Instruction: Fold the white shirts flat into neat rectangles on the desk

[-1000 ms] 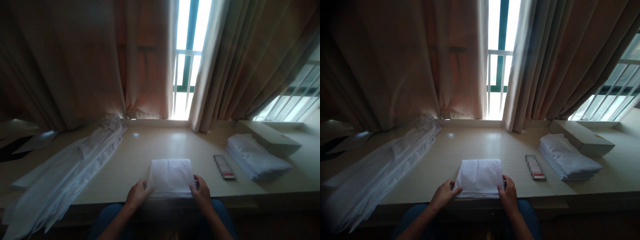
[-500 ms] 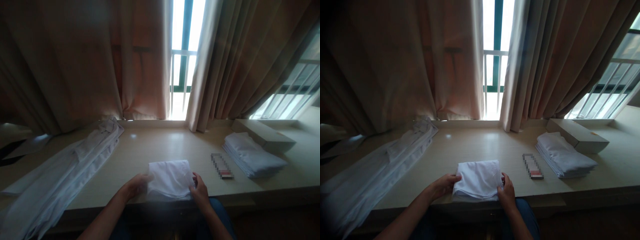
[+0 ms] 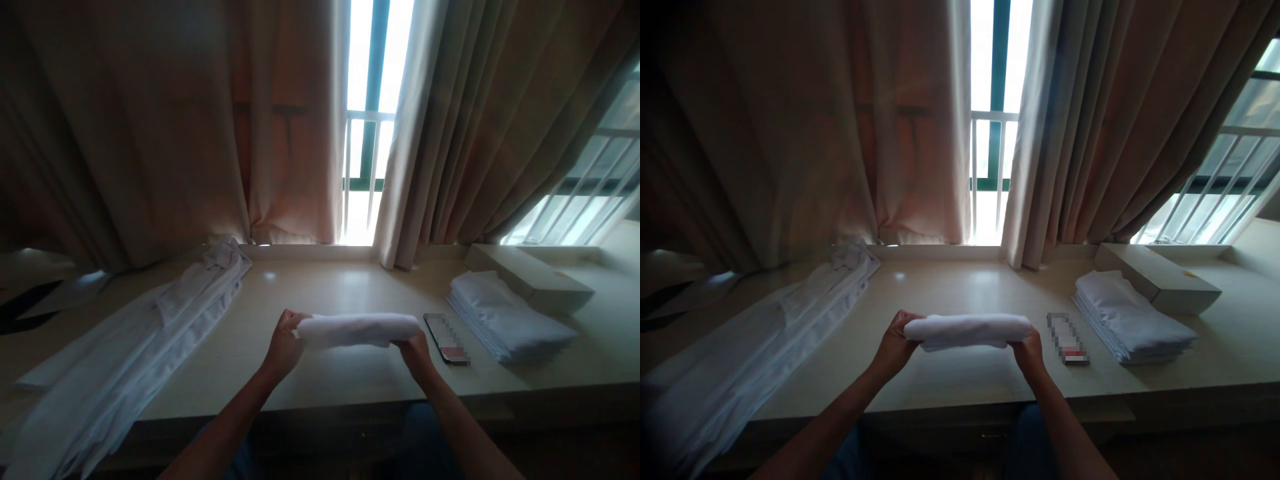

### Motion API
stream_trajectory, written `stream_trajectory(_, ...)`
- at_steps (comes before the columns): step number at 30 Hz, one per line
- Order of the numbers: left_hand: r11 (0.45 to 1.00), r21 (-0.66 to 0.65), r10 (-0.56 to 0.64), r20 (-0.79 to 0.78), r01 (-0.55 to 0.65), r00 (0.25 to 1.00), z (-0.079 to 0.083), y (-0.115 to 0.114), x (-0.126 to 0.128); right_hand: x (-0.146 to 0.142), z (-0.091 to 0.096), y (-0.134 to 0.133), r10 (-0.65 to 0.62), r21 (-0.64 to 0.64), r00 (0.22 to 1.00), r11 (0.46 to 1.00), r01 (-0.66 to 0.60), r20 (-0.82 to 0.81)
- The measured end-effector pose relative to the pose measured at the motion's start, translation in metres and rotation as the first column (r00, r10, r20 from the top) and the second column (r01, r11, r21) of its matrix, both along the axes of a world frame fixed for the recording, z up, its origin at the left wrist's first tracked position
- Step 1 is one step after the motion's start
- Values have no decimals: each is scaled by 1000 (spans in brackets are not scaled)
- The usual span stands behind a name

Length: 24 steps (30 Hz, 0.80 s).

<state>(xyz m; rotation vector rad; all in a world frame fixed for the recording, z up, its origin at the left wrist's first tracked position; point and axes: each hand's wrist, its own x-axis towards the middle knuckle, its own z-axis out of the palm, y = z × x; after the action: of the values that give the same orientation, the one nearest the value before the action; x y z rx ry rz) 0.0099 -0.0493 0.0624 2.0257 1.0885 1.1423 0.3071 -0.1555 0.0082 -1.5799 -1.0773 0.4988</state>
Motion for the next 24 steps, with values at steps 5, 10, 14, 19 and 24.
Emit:
stream_trajectory(5, 995, 58, -66, -156, 76, 986, -35, -12, -17, -4, -29, -19, -119, 96, 904, 992, 87, 411)
stream_trajectory(10, 973, -85, -231, -373, 215, 898, -65, -22, -39, 1, -67, -30, -7, -15, 894, 1000, 15, 448)
stream_trajectory(14, 973, 25, -200, -403, 230, 893, -60, -17, -38, 1, -67, -31, -90, 45, 890, 996, 79, 448)
stream_trajectory(19, 947, 239, -80, -471, 215, 878, -55, -12, -5, -27, -52, -26, -219, 145, 800, 975, 166, 558)
stream_trajectory(24, 957, 198, -34, -649, 211, 760, -76, -8, 26, -52, -44, -13, 108, -195, 744, 980, 30, 659)
